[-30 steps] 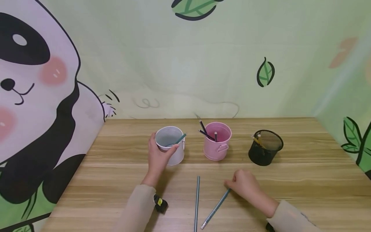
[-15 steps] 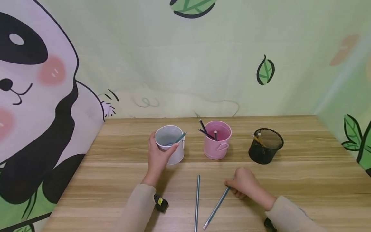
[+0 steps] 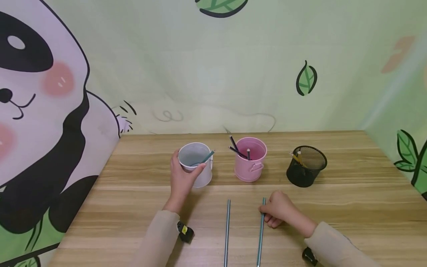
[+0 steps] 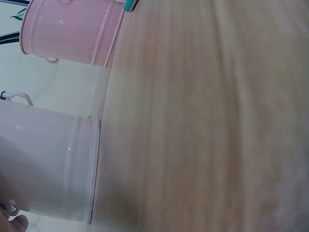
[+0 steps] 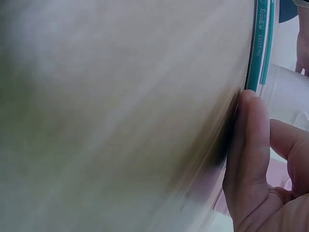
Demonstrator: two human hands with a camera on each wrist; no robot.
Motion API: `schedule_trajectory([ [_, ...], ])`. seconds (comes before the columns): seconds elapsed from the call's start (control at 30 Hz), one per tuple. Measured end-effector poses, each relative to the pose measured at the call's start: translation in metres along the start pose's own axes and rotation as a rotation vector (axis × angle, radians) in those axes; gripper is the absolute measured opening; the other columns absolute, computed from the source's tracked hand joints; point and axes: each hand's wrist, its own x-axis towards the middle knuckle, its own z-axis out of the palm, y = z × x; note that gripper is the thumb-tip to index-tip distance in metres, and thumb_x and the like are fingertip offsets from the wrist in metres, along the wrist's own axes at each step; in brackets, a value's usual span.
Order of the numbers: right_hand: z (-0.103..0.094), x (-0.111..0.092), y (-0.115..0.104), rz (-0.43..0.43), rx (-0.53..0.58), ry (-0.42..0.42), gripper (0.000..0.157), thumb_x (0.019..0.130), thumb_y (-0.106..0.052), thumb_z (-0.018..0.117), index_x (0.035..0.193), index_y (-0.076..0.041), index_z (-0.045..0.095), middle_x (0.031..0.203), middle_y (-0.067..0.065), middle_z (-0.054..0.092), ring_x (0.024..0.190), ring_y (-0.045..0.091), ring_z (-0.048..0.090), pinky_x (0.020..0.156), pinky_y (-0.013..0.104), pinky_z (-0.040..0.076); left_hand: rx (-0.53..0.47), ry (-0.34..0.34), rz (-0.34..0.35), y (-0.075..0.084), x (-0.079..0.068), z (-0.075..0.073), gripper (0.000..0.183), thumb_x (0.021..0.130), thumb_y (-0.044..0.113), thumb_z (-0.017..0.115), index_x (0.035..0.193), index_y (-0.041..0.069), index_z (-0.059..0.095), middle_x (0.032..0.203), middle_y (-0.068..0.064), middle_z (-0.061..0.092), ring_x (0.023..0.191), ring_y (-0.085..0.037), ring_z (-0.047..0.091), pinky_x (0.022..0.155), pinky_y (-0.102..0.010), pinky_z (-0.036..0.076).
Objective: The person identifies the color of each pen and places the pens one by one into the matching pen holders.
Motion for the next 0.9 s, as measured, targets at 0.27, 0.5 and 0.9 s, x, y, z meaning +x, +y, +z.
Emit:
schedule_trajectory([
  [0.27, 0.001, -0.001, -0.001, -0.018, 0.024, 0.028, 0.025, 0.079, -0.005, 0.062, 0.056, 0.002, 0.056, 0.043, 0.005, 0.056, 0.034, 0.009, 0.053, 0.039, 0.026, 0.05, 0.011, 0.009, 0.005, -0.001, 0.0, 0.0, 0.098, 0.068, 0.032, 0.085, 0.143, 0.003, 0.028, 0.135, -0.015, 0.041, 0.122, -0.031, 0.045, 0.104, -0.047, 0.038],
  [0.5, 0.0, -0.002, -0.005, -0.034, 0.079, 0.051, 0.021, 0.079, -0.005, 0.061, 0.06, -0.002, 0.053, 0.048, 0.006, 0.058, 0.038, 0.01, 0.056, 0.042, 0.027, 0.052, 0.013, 0.001, -0.001, 0.0, 0.0, 0.0, 0.098, 0.069, 0.032, 0.085, 0.144, 0.005, 0.028, 0.135, -0.015, 0.041, 0.123, -0.031, 0.044, 0.104, -0.048, 0.038],
  [0.9, -0.012, -0.017, -0.022, -0.116, 0.193, 0.005, 0.009, 0.082, 0.001, 0.063, 0.085, 0.009, 0.06, 0.067, 0.01, 0.065, 0.055, 0.014, 0.062, 0.054, 0.03, 0.057, 0.019, 0.008, 0.007, -0.001, 0.0, 0.0, 0.098, 0.068, 0.032, 0.085, 0.143, 0.004, 0.029, 0.135, -0.017, 0.042, 0.122, -0.032, 0.045, 0.104, -0.048, 0.038],
])
